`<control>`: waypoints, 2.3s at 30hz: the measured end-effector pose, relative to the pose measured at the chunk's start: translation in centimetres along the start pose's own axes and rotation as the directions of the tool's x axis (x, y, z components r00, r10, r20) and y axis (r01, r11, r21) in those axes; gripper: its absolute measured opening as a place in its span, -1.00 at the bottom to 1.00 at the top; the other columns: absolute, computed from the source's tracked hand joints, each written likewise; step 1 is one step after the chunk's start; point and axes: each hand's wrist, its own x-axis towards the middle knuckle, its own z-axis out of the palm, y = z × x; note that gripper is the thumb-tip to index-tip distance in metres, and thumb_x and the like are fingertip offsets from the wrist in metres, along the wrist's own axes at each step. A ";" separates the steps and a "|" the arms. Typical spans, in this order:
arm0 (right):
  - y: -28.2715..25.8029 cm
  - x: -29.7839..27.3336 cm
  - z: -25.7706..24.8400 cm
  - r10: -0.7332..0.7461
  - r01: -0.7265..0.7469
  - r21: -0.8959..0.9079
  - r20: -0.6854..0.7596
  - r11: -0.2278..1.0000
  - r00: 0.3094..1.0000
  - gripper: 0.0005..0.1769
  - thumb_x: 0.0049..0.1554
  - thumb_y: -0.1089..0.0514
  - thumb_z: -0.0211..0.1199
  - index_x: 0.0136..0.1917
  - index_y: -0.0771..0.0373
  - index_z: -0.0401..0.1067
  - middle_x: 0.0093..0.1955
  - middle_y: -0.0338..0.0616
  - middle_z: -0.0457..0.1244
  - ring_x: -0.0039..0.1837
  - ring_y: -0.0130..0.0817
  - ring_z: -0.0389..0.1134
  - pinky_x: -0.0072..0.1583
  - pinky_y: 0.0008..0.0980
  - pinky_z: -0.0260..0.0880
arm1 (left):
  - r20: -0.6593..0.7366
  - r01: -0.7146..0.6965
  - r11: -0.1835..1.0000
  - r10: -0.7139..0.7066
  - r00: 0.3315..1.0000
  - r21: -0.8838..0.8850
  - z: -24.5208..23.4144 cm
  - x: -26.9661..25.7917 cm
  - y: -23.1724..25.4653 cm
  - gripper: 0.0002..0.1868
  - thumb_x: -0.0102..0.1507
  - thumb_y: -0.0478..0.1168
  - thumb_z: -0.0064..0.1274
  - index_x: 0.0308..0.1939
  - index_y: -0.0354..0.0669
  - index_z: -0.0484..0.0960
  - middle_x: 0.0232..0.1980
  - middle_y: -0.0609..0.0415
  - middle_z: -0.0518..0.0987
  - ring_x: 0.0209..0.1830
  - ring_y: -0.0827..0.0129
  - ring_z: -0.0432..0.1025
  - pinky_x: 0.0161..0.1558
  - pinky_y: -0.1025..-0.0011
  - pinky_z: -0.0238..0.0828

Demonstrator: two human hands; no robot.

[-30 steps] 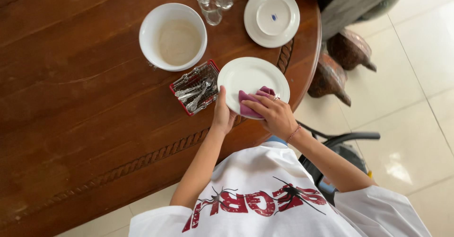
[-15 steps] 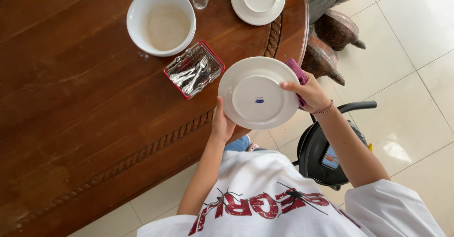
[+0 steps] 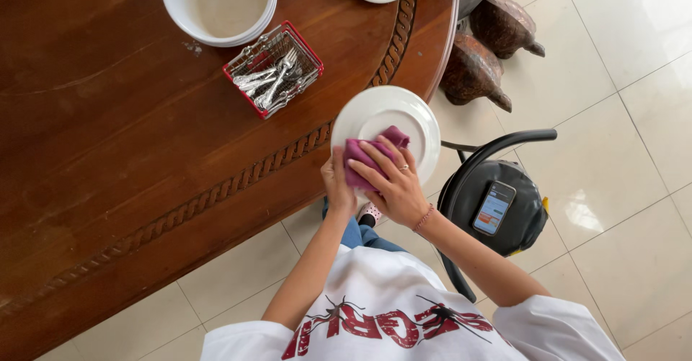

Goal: The person wipes a white plate with a purple cloth, then wipes a metal cutlery basket and individual forks and spoons. The person places the cleaned items back on the table.

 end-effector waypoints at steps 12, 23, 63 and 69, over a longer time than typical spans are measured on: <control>5.0 8.0 -0.2 0.111 -0.096 -0.171 0.080 0.981 0.991 -0.32 0.15 0.02 0.35 0.52 -0.09 0.31 0.64 -0.07 0.04 0.66 0.10 -0.03 0.56 0.20 -0.13 | 0.060 0.107 0.992 -0.103 0.993 -0.066 1.7 7.2 2.4 -0.45 0.41 0.16 -0.08 0.12 -0.30 0.57 0.07 0.03 0.63 0.03 0.41 0.54 0.06 0.43 0.53; 11.1 3.9 -10.1 0.576 -0.562 0.150 -0.074 0.813 0.814 -0.50 0.09 0.31 0.37 0.31 0.12 0.49 0.30 -0.20 0.40 0.37 -0.21 0.44 0.58 -0.03 0.17 | 0.098 0.334 0.935 -0.323 0.941 -0.121 2.5 12.9 0.2 -0.37 0.40 0.23 -0.13 0.26 -0.23 0.43 0.19 -0.04 0.54 0.19 0.25 0.50 0.22 0.23 0.54; 35.3 -38.6 3.8 0.681 -0.679 -0.143 0.038 -0.720 -0.731 -0.07 0.12 0.25 0.08 0.70 -0.14 -0.08 0.53 0.16 0.17 0.52 0.01 0.23 0.49 -0.19 0.21 | -0.327 0.314 0.949 -0.298 0.897 -0.002 2.6 15.2 4.7 -0.40 0.49 0.17 -0.20 0.52 -0.04 0.35 0.51 0.03 0.43 0.54 0.11 0.33 0.60 0.00 0.28; 37.6 -37.5 -3.1 0.883 -0.953 0.028 -0.369 -0.303 -0.292 -0.28 0.16 0.38 -0.01 0.60 0.25 0.09 0.53 0.10 0.17 0.49 -0.14 0.24 0.50 -0.30 0.16 | -0.206 0.302 0.953 -0.289 0.935 0.037 2.6 13.1 5.2 -0.41 0.51 0.16 -0.21 0.54 -0.01 0.29 0.50 0.06 0.40 0.51 0.16 0.33 0.56 0.07 0.29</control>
